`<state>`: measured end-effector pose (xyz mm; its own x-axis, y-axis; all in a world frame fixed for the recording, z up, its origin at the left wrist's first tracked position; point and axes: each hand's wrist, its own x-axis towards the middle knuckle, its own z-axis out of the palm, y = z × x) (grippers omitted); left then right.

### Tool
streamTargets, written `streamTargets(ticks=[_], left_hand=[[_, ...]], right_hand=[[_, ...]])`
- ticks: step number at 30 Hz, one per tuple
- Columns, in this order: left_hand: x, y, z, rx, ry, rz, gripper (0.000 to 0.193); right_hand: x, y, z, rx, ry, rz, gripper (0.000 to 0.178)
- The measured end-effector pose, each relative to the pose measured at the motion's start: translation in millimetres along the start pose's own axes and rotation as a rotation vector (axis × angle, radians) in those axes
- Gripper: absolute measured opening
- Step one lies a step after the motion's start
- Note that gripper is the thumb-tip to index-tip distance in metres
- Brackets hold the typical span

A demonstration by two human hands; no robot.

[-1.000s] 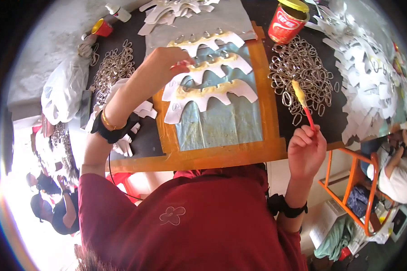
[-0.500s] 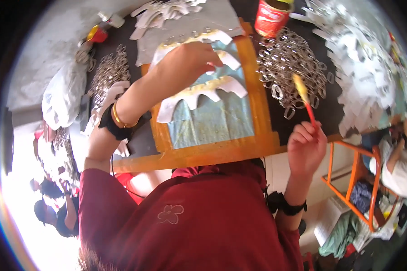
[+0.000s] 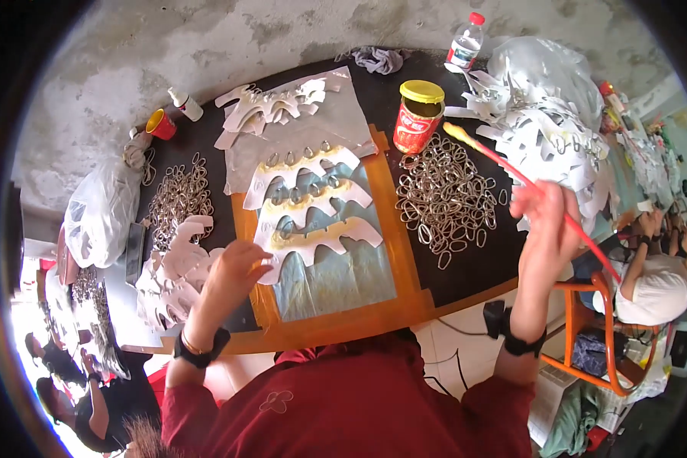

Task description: Applying adhesive to shoe upper material pieces using a brush.

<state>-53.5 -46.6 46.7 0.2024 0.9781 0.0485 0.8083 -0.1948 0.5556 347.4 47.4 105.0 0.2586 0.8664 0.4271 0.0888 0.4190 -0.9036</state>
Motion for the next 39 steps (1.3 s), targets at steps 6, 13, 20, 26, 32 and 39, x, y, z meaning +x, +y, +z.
streamTargets(ticks=[6,13,20,26,32,39], left_hand=[[-31,4,12,-0.059,0.131,-0.063,0.017],[-46,0,19,-0.092,0.249,-0.084,0.016],[-36,3,28,-0.049,0.244,-0.047,0.023],[-37,1,37,-0.060,0.218,-0.046,0.024],[-38,-3,37,-0.009,0.164,-0.017,0.029],[-28,4,27,0.015,0.069,-0.080,0.032]], right_hand=[[41,26,43,-0.077,-0.113,0.014,0.028],[56,68,61,-0.037,-0.159,0.106,0.029],[38,83,52,0.309,-0.145,0.349,0.033],[-34,57,91,0.312,-0.478,0.658,0.025],[-72,61,182,-0.437,-0.932,-0.297,0.018],[-83,80,206,-0.521,-1.123,-0.492,0.022]])
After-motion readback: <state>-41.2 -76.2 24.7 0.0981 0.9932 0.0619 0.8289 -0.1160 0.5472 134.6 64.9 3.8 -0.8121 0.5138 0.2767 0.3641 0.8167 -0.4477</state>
